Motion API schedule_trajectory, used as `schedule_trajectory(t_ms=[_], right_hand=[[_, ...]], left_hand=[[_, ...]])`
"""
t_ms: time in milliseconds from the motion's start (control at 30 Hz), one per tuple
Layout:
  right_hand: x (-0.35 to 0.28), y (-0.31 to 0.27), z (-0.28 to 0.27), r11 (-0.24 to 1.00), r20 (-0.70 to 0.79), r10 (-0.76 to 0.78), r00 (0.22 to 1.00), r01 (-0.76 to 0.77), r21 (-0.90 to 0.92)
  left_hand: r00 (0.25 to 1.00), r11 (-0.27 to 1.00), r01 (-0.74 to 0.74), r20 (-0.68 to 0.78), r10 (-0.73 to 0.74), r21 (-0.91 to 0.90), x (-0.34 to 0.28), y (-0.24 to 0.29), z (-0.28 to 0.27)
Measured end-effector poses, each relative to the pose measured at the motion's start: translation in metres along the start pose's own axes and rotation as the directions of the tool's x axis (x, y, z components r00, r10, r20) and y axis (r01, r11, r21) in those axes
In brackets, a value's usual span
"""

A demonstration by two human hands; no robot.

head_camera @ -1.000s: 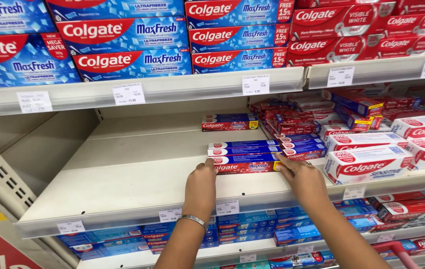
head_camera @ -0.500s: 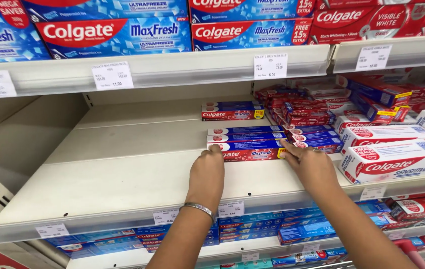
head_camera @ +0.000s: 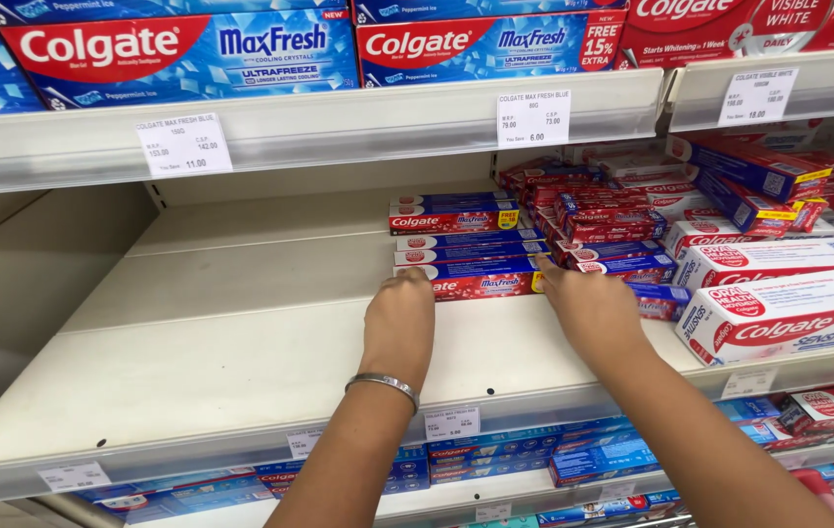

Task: The recorder is taking individual boxes of toothpaste from a shopping cart and placing them neatly onto the store shelves.

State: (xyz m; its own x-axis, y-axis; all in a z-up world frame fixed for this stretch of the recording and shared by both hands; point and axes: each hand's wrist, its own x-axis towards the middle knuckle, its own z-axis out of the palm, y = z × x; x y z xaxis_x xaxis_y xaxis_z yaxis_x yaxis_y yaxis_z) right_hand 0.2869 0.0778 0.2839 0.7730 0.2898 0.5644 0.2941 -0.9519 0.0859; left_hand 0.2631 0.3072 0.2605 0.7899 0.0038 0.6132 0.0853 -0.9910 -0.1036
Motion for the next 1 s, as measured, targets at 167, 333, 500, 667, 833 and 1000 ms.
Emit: schedule_trajectory(t_ms=[167, 333, 500, 667, 833, 1000], right_hand=[[0.014, -0.005, 0.018, 0.997, 0.042, -0.012, 0.999, 0.015, -0.074], [0.025, -0.014, 0.027, 0.996, 0.061, 0.015, 0.998, -0.01, -0.085], [0.036, -0.016, 0.039, 0.994, 0.118, 0.031, 0.993, -0.019, -0.103], [0.044, -0.019, 0.037, 0.993, 0.146, 0.037, 0.989, -0.02, -0.113], [0.047, -0.018, 0.044, 0.991, 0.185, 0.045, 0.982, -0.021, -0.133], [0.04, -0.031, 0.017, 0.984, 0.238, 0.057, 0.969, -0.014, -0.18]], left_hand=[[1.0, 0.993, 0.014, 0.005, -0.014, 0.116, 0.009, 0.004, 0.008], [0.998, 0.949, -0.031, 0.059, 0.013, 0.313, 0.015, 0.006, 0.006], [0.993, 0.945, -0.041, 0.117, 0.002, 0.325, 0.023, 0.005, 0.004], [1.0, 0.943, -0.003, 0.025, -0.006, 0.333, 0.028, 0.003, 0.028], [1.0, 0.942, -0.015, 0.01, 0.013, 0.334, 0.027, 0.0, 0.031], [0.986, 0.964, 0.031, 0.15, -0.073, 0.264, 0.021, 0.005, -0.006]])
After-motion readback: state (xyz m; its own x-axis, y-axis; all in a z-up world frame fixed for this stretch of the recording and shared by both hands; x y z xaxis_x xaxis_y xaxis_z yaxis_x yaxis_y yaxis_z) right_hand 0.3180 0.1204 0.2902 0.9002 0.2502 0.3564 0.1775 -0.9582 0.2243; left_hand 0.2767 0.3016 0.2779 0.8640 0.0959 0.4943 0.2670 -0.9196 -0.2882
